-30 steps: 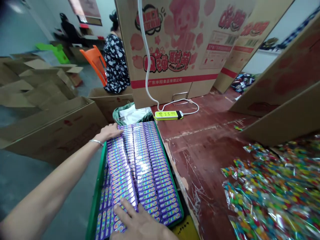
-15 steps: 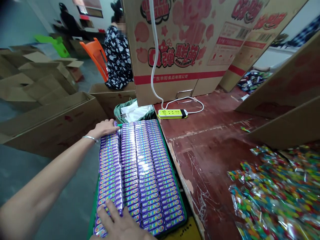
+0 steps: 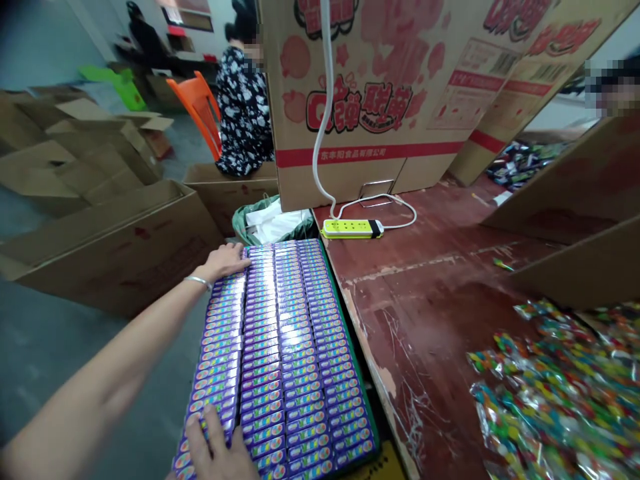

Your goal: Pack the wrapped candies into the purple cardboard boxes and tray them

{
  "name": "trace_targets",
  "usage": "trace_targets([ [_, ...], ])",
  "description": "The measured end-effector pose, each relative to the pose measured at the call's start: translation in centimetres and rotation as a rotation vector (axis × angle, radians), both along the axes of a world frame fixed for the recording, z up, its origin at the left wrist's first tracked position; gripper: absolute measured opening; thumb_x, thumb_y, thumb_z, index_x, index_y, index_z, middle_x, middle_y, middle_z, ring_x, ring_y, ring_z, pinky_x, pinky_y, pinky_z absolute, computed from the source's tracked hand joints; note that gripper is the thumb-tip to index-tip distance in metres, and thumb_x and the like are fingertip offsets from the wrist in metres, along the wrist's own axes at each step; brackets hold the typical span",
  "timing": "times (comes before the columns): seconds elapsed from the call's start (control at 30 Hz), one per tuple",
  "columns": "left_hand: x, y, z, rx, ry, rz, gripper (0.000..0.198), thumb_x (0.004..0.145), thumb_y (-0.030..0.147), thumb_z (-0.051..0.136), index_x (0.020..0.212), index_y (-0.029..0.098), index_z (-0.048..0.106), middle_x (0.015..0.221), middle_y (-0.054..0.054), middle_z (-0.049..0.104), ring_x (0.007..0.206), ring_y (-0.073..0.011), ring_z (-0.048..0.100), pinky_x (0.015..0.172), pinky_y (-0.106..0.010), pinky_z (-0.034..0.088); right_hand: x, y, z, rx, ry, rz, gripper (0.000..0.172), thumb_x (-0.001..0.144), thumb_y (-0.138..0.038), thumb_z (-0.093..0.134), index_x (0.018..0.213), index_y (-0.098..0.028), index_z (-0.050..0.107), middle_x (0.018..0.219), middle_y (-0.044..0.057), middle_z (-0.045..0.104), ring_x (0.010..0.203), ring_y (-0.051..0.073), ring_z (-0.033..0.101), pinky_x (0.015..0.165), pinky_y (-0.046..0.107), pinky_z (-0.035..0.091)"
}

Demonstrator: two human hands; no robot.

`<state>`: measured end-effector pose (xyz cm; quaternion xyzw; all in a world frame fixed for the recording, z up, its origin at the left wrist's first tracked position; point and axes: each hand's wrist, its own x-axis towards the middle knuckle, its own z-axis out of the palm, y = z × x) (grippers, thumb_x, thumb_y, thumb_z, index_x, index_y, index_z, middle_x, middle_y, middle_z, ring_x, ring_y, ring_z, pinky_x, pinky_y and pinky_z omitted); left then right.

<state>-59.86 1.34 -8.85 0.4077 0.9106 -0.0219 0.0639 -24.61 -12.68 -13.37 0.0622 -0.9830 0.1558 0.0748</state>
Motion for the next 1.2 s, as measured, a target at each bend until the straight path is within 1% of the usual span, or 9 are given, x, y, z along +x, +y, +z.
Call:
trace_targets([
  [0.13, 0.7, -0.5, -1.4, 0.088, 0.036, 0.020, 0.036, 0.094, 0.035, 0.060, 0.125, 0.017, 0.057, 0.127, -0.011, 0.060, 0.108, -0.0261, 0.062, 0.090, -0.048, 0.053, -0.1, -1.7, -2.6, 0.057, 0.169, -0.167, 0.026, 0.098, -0.043, 0.047, 0.104, -0.031, 0.069, 0.137, 0.006, 0.061, 0.120, 0.033, 0.062, 0.065, 0.040, 0.064],
  [0.27, 1.0, -0.7, -2.3, 0.153, 0.059, 0.052, 0.034, 0.094, 0.034, 0.060, 0.123, 0.017, 0.058, 0.126, -0.010, 0.060, 0.108, -0.0256, 0.062, 0.089, -0.047, 0.053, -0.2, -2.5, -3.9, 0.060, 0.197, -0.216, 0.027, 0.098, -0.044, 0.045, 0.107, -0.034, 0.068, 0.139, 0.004, 0.059, 0.120, 0.033, 0.061, 0.065, 0.041, 0.063],
  [0.43, 1.4, -0.7, -2.9, 0.222, 0.079, 0.105, 0.034, 0.094, 0.035, 0.059, 0.123, 0.017, 0.058, 0.127, -0.010, 0.060, 0.110, -0.0263, 0.061, 0.092, -0.049, 0.052, -0.1, -2.0, -3.9, 0.058, 0.115, -0.140, 0.027, 0.098, -0.044, 0.044, 0.115, -0.038, 0.064, 0.143, 0.005, 0.055, 0.124, 0.034, 0.058, 0.066, 0.041, 0.063],
  [0.53, 1.7, -0.8, -3.1, 0.276, 0.083, 0.139, 0.038, 0.094, 0.035, 0.059, 0.128, 0.019, 0.056, 0.134, -0.011, 0.056, 0.116, -0.0281, 0.058, 0.096, -0.052, 0.049, 0.1, -2.0, -4.1, 0.059, 0.159, -0.166, 0.026, 0.097, -0.044, 0.047, 0.118, -0.041, 0.062, 0.146, 0.004, 0.052, 0.126, 0.033, 0.056, 0.069, 0.041, 0.063],
  [0.73, 1.3, -0.3, -3.8, 0.377, -0.005, 0.205, 0.048, 0.093, 0.037, 0.060, 0.136, 0.021, 0.049, 0.146, -0.012, 0.045, 0.129, -0.0334, 0.047, 0.105, -0.060, 0.038, 0.3, -2.6, -5.0, 0.061, 0.111, -0.200, 0.034, 0.098, -0.043, 0.044, 0.127, -0.033, 0.059, 0.151, 0.003, 0.046, 0.132, 0.032, 0.050, 0.074, 0.042, 0.063],
  [0.9, 0.5, 0.1, -3.3, 0.505, -0.131, 0.236, 0.048, 0.093, 0.037, 0.060, 0.136, 0.021, 0.050, 0.146, -0.012, 0.045, 0.130, -0.0337, 0.047, 0.105, -0.060, 0.039, 0.3, -1.4, -3.2, 0.048, 0.031, -0.102, 0.028, 0.099, -0.042, 0.043, 0.121, -0.034, 0.059, 0.154, 0.008, 0.041, 0.134, 0.035, 0.047, 0.079, 0.043, 0.061],
  [1.03, 1.4, -3.4, -2.6, 0.623, -0.251, 0.231, 0.055, 0.095, 0.042, 0.055, 0.145, 0.022, 0.040, 0.154, -0.013, 0.037, 0.137, -0.0349, 0.040, 0.111, -0.063, 0.030, 0.6, 0.2, -0.8, 0.004, -0.041, -0.011, 0.029, 0.101, -0.042, 0.039, 0.126, -0.034, 0.051, 0.160, 0.012, 0.026, 0.139, 0.037, 0.039, 0.085, 0.045, 0.058],
  [1.1, 3.3, -7.0, -3.2, 0.662, -0.325, 0.223, 0.059, 0.099, 0.048, 0.041, 0.151, 0.021, 0.029, 0.158, -0.014, 0.032, 0.143, -0.0319, 0.034, 0.116, -0.057, 0.026, 0.8, 0.6, 0.0, -0.012, -0.107, 0.017, 0.032, 0.099, -0.042, 0.045, 0.129, -0.032, 0.049, 0.161, 0.015, 0.023, 0.140, 0.039, 0.036, 0.088, 0.048, 0.056],
  [1.2, 8.0, -13.4, -5.1, 0.669, -0.438, 0.288, 0.071, 0.099, 0.058, 0.025, 0.155, 0.015, 0.020, 0.161, -0.016, 0.027, 0.147, -0.0285, 0.026, 0.121, -0.047, 0.023, 1.0, 0.8, 0.8, -0.053, -0.201, 0.062, 0.053, 0.089, -0.049, 0.061, 0.135, -0.028, 0.043, 0.161, 0.020, 0.017, 0.143, 0.043, 0.028, 0.090, 0.053, 0.054],
])
